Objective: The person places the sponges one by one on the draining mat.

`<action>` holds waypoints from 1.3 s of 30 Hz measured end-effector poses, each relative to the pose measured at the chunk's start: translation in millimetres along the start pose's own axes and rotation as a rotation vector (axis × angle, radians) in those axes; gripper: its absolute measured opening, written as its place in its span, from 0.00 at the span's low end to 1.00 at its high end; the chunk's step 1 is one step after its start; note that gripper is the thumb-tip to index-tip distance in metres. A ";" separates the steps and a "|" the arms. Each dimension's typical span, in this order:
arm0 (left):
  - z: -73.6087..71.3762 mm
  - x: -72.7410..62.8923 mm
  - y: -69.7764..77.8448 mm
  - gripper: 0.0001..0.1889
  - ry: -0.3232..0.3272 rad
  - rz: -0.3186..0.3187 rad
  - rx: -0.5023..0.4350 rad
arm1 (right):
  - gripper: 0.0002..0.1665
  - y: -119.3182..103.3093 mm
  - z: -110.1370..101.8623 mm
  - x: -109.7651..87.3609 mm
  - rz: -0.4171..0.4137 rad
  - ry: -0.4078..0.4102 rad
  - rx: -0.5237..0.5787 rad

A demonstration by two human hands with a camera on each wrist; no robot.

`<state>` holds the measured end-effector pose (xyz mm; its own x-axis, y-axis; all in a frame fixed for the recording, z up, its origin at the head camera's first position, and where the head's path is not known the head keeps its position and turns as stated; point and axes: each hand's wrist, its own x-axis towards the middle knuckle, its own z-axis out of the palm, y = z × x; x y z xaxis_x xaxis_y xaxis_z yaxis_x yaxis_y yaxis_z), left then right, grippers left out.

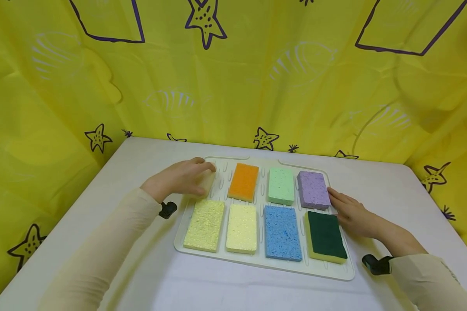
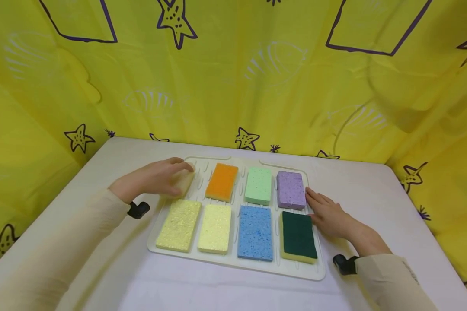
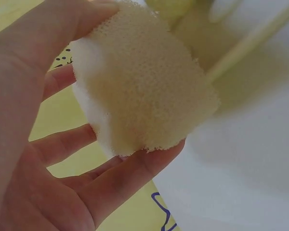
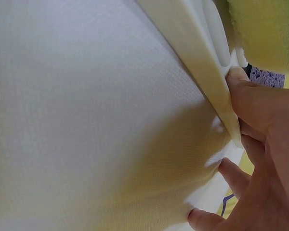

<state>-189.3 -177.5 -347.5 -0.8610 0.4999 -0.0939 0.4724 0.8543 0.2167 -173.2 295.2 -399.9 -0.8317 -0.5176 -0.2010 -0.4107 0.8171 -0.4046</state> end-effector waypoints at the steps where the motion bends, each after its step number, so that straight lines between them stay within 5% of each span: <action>1: -0.3 2.0 0.9 0.31 -0.007 -0.005 -0.007 | 0.38 -0.1 0.0 -0.2 0.001 0.000 0.001; 12: -1.2 23.7 12.7 0.39 -0.091 -0.089 -0.035 | 0.38 -1.8 -0.4 -2.5 0.003 -0.001 0.009; 24: 10.1 20.6 21.8 0.45 -0.165 -0.152 -0.087 | 0.39 -4.0 0.4 -3.8 0.001 -0.001 0.007; 30: 11.8 12.9 32.5 0.44 -0.108 -0.170 -0.051 | 0.38 -2.4 -0.2 -7.3 -0.004 0.011 -0.010; 39: 10.5 -7.5 47.7 0.42 0.069 -0.196 -0.047 | 0.36 -0.9 0.5 -8.6 -0.044 0.069 -0.027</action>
<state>-158.3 -139.0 -346.7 -0.9471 0.3126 -0.0726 0.2867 0.9259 0.2459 -165.5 298.7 -398.2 -0.8361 -0.5351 -0.1210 -0.4564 0.8008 -0.3878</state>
